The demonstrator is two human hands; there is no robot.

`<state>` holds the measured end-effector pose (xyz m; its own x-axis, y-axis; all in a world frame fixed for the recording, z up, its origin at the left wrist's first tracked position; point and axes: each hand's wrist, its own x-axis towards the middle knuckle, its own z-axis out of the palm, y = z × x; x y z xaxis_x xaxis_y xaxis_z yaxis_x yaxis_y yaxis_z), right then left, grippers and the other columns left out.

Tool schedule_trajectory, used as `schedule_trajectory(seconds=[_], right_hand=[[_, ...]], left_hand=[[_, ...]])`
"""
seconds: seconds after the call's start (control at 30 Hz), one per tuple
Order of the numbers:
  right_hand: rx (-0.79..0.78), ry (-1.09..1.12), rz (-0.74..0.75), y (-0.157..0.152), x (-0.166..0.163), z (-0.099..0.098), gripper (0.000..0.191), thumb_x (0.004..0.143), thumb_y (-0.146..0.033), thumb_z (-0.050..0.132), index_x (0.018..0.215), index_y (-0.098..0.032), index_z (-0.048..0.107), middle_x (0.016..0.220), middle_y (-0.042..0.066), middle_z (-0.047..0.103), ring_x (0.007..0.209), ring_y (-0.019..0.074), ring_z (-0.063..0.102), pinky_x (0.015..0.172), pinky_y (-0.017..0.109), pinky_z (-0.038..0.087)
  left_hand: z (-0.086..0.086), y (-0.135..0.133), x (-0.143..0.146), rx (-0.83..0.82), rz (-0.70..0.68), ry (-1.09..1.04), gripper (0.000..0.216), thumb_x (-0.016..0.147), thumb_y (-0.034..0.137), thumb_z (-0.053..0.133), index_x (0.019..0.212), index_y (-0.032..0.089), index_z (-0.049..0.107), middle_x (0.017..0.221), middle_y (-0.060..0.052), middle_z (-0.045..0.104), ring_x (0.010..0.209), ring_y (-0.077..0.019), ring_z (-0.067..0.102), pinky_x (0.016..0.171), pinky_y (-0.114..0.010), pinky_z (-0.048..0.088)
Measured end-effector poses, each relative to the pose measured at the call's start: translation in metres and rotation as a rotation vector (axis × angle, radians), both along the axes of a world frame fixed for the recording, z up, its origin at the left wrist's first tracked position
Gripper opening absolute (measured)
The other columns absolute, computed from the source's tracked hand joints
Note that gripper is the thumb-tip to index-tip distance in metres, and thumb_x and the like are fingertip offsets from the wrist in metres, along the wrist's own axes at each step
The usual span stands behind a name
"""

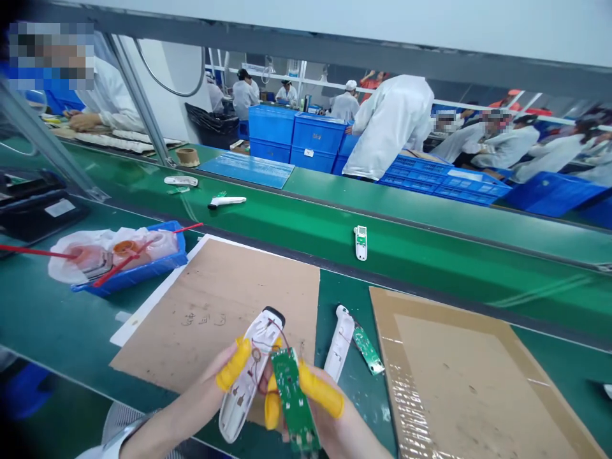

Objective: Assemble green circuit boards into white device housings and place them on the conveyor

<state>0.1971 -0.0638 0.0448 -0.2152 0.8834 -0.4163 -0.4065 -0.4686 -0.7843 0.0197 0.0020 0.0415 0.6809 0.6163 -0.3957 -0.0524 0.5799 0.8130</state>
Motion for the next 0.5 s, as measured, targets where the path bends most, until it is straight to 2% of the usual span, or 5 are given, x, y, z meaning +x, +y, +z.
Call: schedule_trajectory(seconds=[0.07,0.13,0.3,0.4,0.5], right_hand=[[0.091,-0.08,0.115,0.003,0.002,0.006,0.045,0.069,-0.063,0.067,0.083,-0.02,0.067,0.085,0.005,0.066,0.078,0.0185,0.063,0.078,0.033,0.051],[0.11,-0.091,0.205,0.005,0.005,0.009,0.043,0.073,-0.059,0.066,0.088,-0.019,0.064,0.088,0.006,0.065,0.084,0.0193,0.063,0.077,0.033,0.052],[0.064,-0.117,0.238,0.009,0.003,0.015,0.049,0.073,-0.055,0.069,0.106,-0.022,0.053,0.089,0.005,0.064,0.068,0.0125,0.062,0.041,0.013,0.04],[0.157,-0.391,0.129,0.003,-0.003,0.008,0.05,0.073,-0.055,0.068,0.109,-0.024,0.052,0.078,0.001,0.061,0.052,0.0085,0.054,0.034,0.013,0.036],[0.428,-0.868,-0.028,-0.012,-0.009,-0.007,0.038,0.073,-0.041,0.07,0.104,-0.026,0.055,0.066,-0.002,0.061,0.044,0.0093,0.05,0.035,0.017,0.039]], left_hand=[[0.003,-0.002,-0.006,-0.059,-0.052,-0.061,0.052,0.08,0.065,0.043,0.087,0.017,0.061,0.084,-0.006,0.065,0.081,-0.0181,0.06,0.085,-0.035,0.046],[0.006,-0.004,-0.012,-0.118,-0.098,-0.08,0.051,0.08,0.065,0.044,0.084,0.017,0.062,0.083,-0.006,0.064,0.081,-0.0184,0.06,0.088,-0.037,0.045],[0.003,-0.011,-0.014,-0.173,-0.034,-0.052,0.044,0.073,0.058,0.062,0.095,0.021,0.056,0.083,-0.002,0.06,0.078,-0.0159,0.058,0.086,-0.037,0.045],[-0.003,-0.014,-0.005,-0.1,0.076,0.032,0.055,0.069,0.063,0.062,0.105,0.022,0.05,0.092,-0.003,0.058,0.089,-0.0181,0.055,0.088,-0.039,0.043],[-0.003,-0.015,0.005,-0.049,0.208,0.087,0.065,0.064,0.065,0.065,0.108,0.021,0.047,0.096,-0.004,0.057,0.094,-0.0199,0.053,0.088,-0.037,0.041]])
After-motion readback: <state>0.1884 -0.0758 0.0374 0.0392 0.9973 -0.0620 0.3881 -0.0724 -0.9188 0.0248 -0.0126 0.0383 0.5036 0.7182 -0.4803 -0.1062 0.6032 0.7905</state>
